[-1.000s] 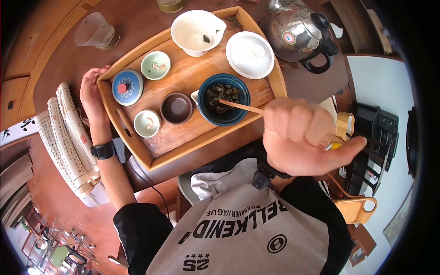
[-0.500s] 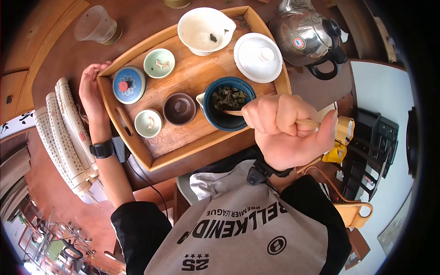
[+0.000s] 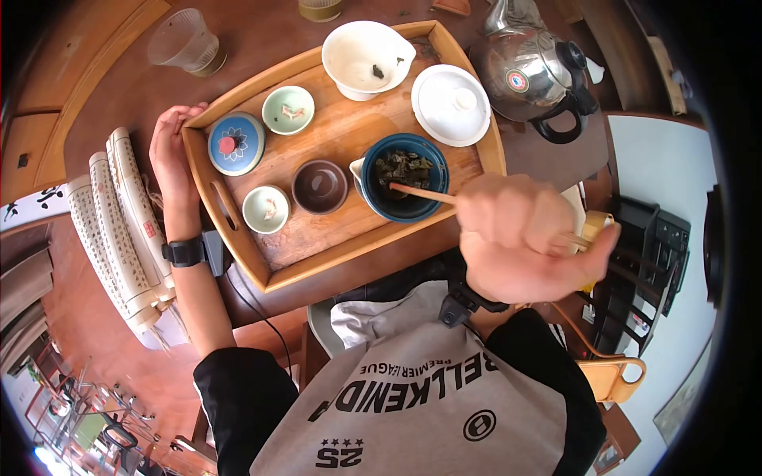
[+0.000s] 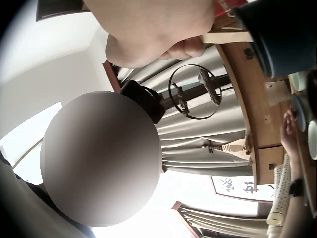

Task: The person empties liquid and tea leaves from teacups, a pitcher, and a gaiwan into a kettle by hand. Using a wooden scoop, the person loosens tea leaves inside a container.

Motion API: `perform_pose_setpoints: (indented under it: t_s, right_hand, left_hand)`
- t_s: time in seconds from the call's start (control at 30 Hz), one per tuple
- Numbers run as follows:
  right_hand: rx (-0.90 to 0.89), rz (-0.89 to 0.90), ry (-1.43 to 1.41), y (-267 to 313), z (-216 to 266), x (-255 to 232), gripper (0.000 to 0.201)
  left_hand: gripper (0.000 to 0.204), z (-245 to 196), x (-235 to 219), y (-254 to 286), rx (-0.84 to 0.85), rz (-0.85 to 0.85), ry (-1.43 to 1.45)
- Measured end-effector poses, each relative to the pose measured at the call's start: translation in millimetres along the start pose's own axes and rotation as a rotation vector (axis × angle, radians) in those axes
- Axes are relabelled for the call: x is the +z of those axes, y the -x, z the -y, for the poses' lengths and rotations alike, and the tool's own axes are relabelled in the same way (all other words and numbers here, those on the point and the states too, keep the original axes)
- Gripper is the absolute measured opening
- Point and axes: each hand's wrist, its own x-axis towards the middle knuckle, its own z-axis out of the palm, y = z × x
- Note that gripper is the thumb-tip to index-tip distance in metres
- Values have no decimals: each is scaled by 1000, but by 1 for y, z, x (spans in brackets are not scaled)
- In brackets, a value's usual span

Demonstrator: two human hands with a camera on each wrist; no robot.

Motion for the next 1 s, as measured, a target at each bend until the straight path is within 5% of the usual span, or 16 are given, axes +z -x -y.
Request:
perform_pose_setpoints:
  t_s: [0.17, 0.23, 0.7, 0.87, 0.97, 1.0]
  right_hand:
    - [16, -11, 45, -15, -1, 2, 66]
    - [179, -57, 122, -17, -16, -10, 67]
    - [158, -75, 56, -15, -9, -9, 68]
    - [-5, 50, 35, -17, 6, 12, 68]
    - [203, -41, 150, -11, -14, 3, 69]
    - [132, -61, 108, -8, -21, 4, 71]
  left_hand:
    - [25, 0, 0, 0, 2, -7, -6]
    - [25, 1, 0, -1, -4, -12, 6]
    - [25, 1, 0, 0, -11, -22, 6]
    - [24, 0, 1, 0, -1, -14, -15]
    - [24, 0, 1, 0, -5, -20, 3]
    - [24, 0, 1, 0, -7, -23, 7]
